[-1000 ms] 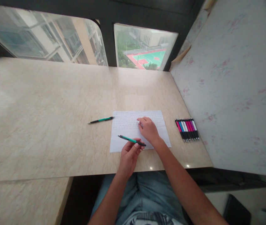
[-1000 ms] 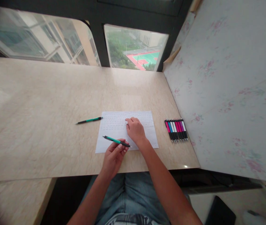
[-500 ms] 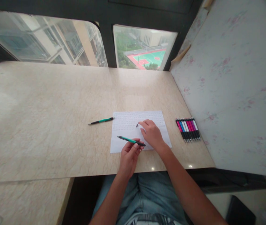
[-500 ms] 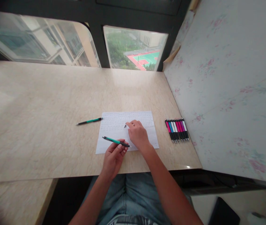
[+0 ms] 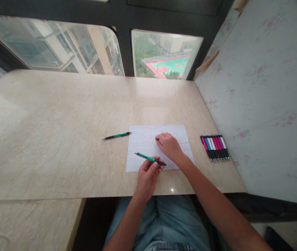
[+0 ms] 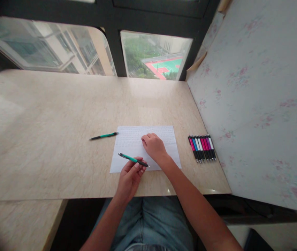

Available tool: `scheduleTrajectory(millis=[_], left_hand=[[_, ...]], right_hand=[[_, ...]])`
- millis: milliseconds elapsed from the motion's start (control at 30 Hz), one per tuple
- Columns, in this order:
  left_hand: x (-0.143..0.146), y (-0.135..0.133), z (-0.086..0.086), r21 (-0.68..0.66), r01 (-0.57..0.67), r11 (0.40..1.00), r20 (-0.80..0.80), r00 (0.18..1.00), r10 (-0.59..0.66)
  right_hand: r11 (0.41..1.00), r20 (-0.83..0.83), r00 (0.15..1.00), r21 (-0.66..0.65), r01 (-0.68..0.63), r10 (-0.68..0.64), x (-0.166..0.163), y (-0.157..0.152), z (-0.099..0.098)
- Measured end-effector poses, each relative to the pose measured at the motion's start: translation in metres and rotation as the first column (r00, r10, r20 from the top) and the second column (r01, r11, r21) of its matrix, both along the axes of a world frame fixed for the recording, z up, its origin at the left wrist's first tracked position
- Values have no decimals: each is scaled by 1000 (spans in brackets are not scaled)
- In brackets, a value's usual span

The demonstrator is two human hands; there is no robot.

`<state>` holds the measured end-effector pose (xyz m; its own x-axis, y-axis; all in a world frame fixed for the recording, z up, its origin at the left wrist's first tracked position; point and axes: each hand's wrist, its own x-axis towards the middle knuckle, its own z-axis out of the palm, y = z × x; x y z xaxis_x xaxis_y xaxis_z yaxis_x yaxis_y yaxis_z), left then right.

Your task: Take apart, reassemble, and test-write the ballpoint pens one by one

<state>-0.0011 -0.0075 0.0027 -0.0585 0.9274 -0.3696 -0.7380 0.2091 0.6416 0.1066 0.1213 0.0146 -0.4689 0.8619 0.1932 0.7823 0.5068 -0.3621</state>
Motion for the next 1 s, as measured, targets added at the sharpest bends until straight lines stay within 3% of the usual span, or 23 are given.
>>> scheduleTrajectory(millis=[100,367,467,567,733,833,1000], left_hand=[[0,0,0,-3,0,1000,7,1000,0],[0,0,0,6,-10,1000,16,1000,10],[0,0,1,2,-13,1000,17,1000,13],[1,1,2,13,-22,1000,20,1000,22],[1,1,0,44,-27,999,18,1000,26],[1,0,-2,33,-27,999,4,1000,27],[1,-1,-5,9,-15,1000,-39,999,15]], right_hand=[[997,-119,990,-6,80,-80,3,-3,-5],[989,-116,983,-69,134,-141,8,-4,-7],[984,-199,966,-103,148,-166,12,-9,-1],[968,-354,910,-197,154,-217,21,-28,12],[902,-532,810,-432,-8,-247,32,-75,28],[893,-563,788,-448,-39,-248,30,-93,26],[922,-588,761,-387,33,-274,26,-104,15]])
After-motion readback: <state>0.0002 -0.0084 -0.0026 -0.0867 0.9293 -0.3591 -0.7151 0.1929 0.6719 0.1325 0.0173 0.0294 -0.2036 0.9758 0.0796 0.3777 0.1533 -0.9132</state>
